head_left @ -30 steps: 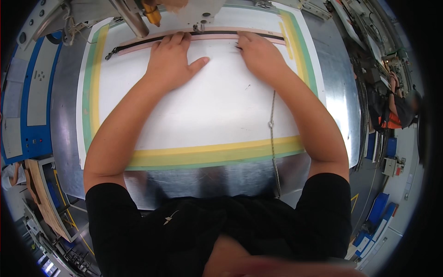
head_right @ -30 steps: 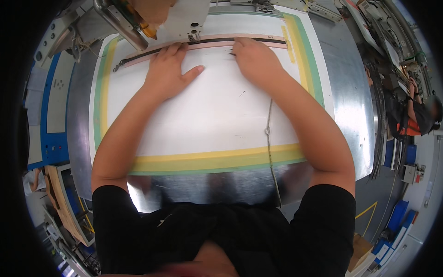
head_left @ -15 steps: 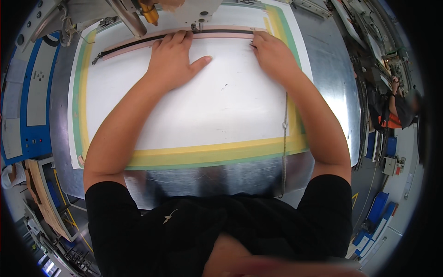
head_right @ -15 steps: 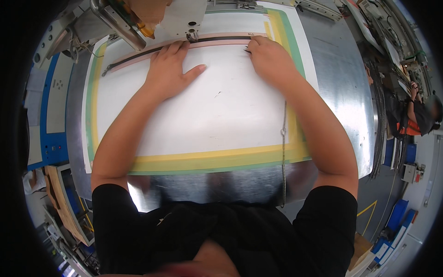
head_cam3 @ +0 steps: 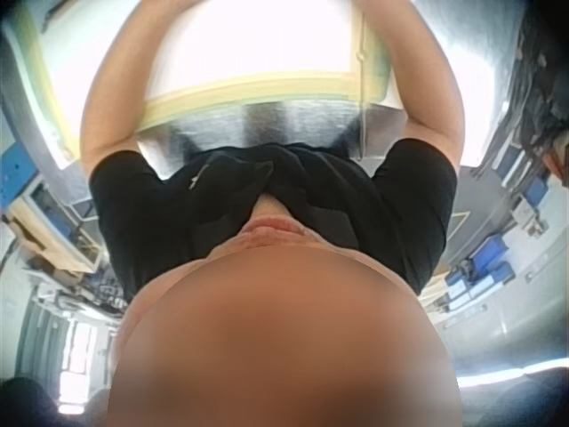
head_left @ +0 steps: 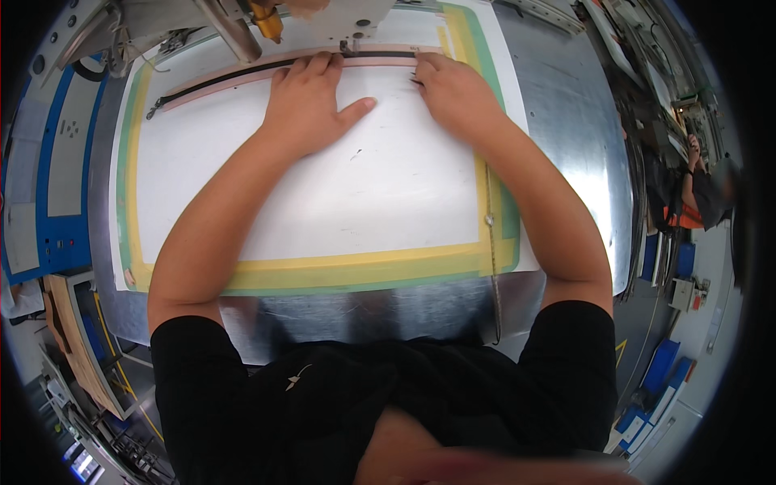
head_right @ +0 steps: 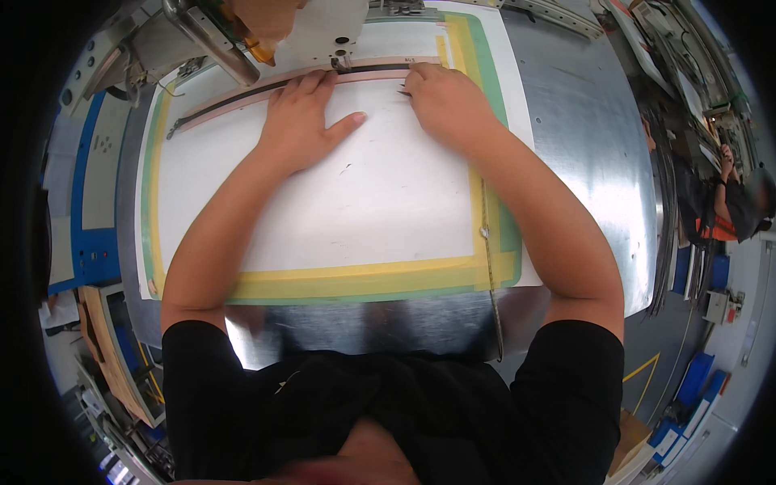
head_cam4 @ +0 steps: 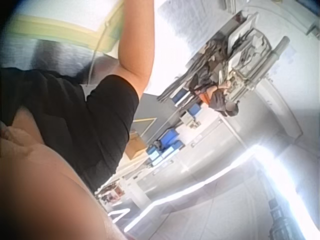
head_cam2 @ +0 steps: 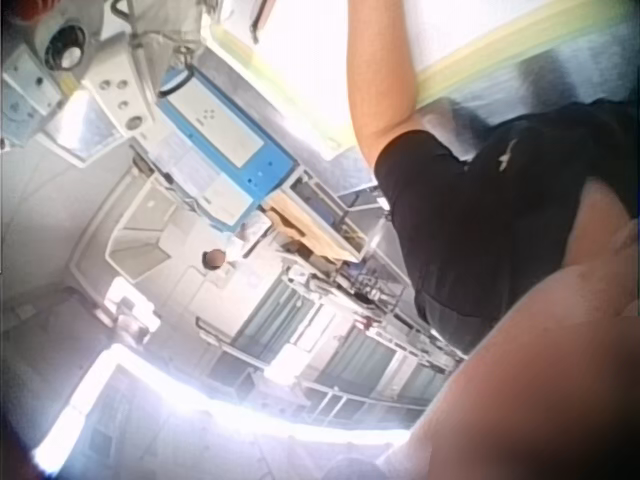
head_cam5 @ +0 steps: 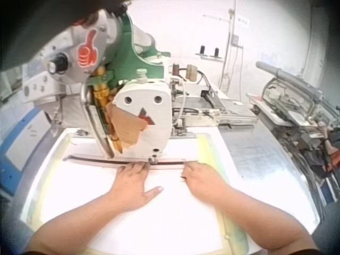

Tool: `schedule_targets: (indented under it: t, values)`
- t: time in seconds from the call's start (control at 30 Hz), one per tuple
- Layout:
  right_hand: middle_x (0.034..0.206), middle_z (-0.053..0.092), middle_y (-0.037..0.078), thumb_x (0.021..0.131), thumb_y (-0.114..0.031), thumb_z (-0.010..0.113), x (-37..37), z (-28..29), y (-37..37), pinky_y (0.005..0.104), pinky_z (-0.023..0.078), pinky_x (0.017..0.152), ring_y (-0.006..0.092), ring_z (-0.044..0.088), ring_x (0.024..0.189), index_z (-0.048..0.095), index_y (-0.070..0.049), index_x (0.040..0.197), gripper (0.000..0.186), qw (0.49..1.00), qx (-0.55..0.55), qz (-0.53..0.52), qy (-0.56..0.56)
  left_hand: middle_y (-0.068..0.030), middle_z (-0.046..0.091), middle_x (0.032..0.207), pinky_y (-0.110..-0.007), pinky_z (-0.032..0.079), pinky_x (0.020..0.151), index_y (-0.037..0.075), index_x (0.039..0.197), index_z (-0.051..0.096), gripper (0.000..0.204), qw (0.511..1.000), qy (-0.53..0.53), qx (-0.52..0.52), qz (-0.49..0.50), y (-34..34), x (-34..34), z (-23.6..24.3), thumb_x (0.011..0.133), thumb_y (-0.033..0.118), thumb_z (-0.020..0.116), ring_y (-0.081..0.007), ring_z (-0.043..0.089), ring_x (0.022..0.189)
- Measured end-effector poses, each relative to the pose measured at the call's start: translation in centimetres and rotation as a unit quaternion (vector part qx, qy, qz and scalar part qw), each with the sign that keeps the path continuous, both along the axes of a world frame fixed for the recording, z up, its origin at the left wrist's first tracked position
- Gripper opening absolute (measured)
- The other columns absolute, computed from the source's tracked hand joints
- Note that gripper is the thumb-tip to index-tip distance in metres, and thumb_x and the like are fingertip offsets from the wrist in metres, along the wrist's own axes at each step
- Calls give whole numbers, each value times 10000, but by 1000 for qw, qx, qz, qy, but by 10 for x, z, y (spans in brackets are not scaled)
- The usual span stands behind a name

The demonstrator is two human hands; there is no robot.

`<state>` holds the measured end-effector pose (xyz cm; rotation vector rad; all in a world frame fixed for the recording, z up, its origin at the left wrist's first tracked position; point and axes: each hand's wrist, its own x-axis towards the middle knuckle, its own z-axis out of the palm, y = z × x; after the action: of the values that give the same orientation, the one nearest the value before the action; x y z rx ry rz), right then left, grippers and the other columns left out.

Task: Sewing a zipper onto a leather strap using a specialized sewing machine template.

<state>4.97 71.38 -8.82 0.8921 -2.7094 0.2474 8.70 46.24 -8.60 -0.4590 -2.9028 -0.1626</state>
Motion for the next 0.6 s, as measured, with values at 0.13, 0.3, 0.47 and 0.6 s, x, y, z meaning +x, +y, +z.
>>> schedule_targets:
  t: [0.13, 0.3, 0.47, 0.6]
  values:
    - [1256, 687, 145, 949, -106, 589, 2, 6, 0, 421, 535, 961, 337, 670, 1105, 689, 9, 1033, 173, 1000, -1, 14, -5, -191, 519, 1511, -502, 356, 1145, -32, 1380, 589, 785, 1000, 22, 13, -5, 8, 1, -1, 932, 611, 635, -359, 493, 1377]
    - [1123, 698, 125, 932, -100, 585, 0, 7, 5, 413, 523, 917, 297, 676, 1076, 701, -10, 996, 160, 999, 19, 32, -12, -187, 503, 1534, -525, 327, 1174, -8, 1465, 536, 811, 1000, 2, 16, 0, 12, 3, -1, 939, 602, 633, -365, 477, 1401]
    - [1096, 694, 113, 920, -113, 606, -2, -2, 3, 411, 513, 894, 292, 676, 1047, 691, -29, 962, 126, 997, 11, 55, 53, -196, 540, 1477, -488, 351, 1143, -31, 1398, 577, 799, 999, 42, 18, -10, 6, 6, -6, 928, 612, 642, -323, 476, 1391]
    - [1087, 695, 110, 919, -114, 609, -3, -3, -6, 409, 512, 895, 295, 675, 1046, 690, -27, 960, 125, 997, -1, 63, 37, -197, 515, 1516, -528, 338, 1162, -15, 1454, 546, 816, 999, 20, 23, -10, 9, 5, -5, 933, 605, 641, -382, 498, 1375]
